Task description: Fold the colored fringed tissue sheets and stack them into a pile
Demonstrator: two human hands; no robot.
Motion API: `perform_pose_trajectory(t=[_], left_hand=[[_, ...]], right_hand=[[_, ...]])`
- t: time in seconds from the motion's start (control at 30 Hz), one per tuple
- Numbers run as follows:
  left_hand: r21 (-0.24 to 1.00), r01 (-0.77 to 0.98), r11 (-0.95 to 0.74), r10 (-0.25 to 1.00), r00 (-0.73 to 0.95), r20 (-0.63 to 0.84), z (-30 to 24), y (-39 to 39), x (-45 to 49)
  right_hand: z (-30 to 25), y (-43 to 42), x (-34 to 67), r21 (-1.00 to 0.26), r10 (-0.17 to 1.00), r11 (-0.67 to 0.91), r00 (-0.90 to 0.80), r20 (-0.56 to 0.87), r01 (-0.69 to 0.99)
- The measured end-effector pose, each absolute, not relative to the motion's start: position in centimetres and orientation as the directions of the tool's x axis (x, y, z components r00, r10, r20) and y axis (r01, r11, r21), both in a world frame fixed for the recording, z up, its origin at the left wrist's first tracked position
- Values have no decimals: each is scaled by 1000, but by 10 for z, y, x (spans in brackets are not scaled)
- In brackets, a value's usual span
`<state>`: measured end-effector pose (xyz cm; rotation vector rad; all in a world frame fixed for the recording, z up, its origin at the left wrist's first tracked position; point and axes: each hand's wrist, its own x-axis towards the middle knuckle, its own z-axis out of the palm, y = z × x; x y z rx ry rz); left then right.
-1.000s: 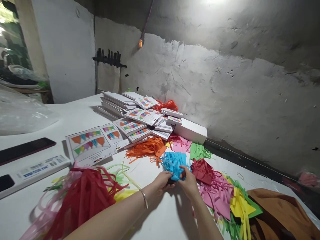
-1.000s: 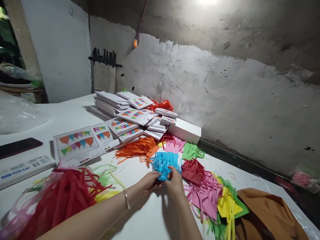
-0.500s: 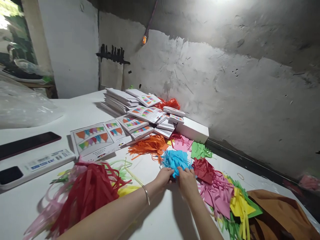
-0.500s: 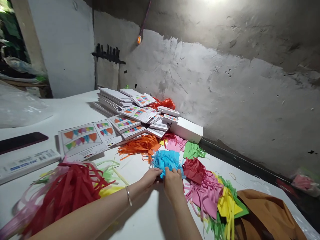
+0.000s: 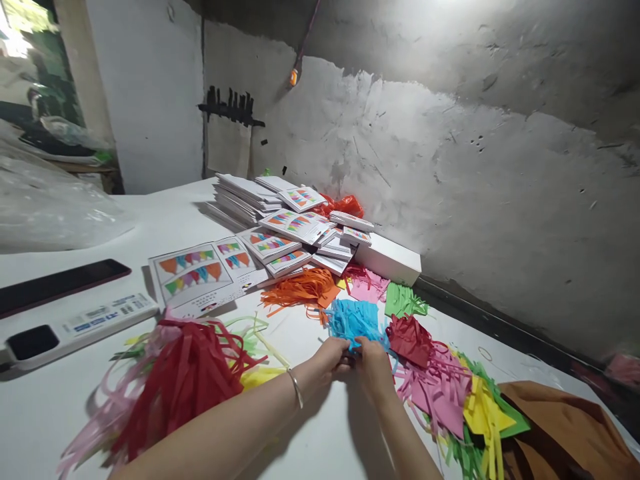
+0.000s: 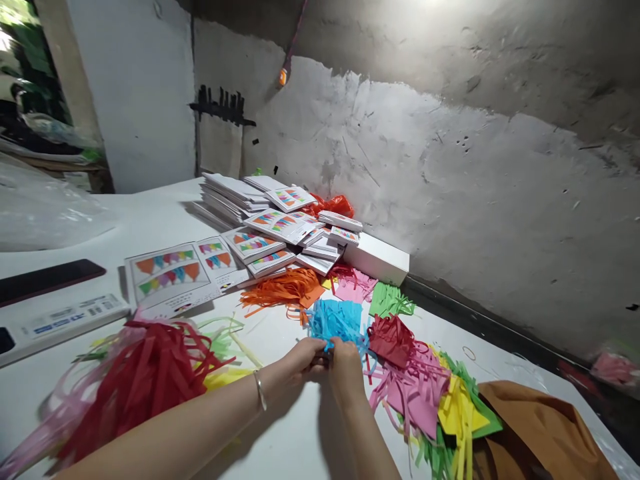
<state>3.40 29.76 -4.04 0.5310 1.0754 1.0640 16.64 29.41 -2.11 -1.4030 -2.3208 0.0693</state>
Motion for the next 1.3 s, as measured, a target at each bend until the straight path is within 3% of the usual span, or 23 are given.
perform_pose_trajectory(t=[0.17, 0.33, 0.53, 0.87, 1.07, 1.17, 1.3], left_hand=[[767, -421, 484, 870, 133, -476, -41, 296, 35], [761, -437, 479, 868, 106, -485, -45, 301, 38], [783, -432, 447, 882, 69, -465, -43, 305, 40], [888, -262, 377, 922, 17, -386, -34, 307, 32], [954, -22, 301, 954, -1, -301, -25, 302, 27], [982, 124, 145, 989, -15, -145, -15, 297, 21], [963, 264, -57, 995, 91, 34, -3, 295, 21]], right_hand=[[-28, 304, 172, -386, 899, 401, -276, 341, 831], [-29, 304, 176, -400, 866, 439, -259, 428, 804], [-24, 293, 180, -214, 765, 567, -413, 494, 795], [-1, 282, 191, 162, 653, 635, -637, 411, 755], [-5, 288, 191, 213, 668, 595, -624, 405, 775], [-6, 291, 195, 202, 677, 581, -606, 418, 788], [-6, 291, 199, 165, 672, 599, -604, 428, 784]])
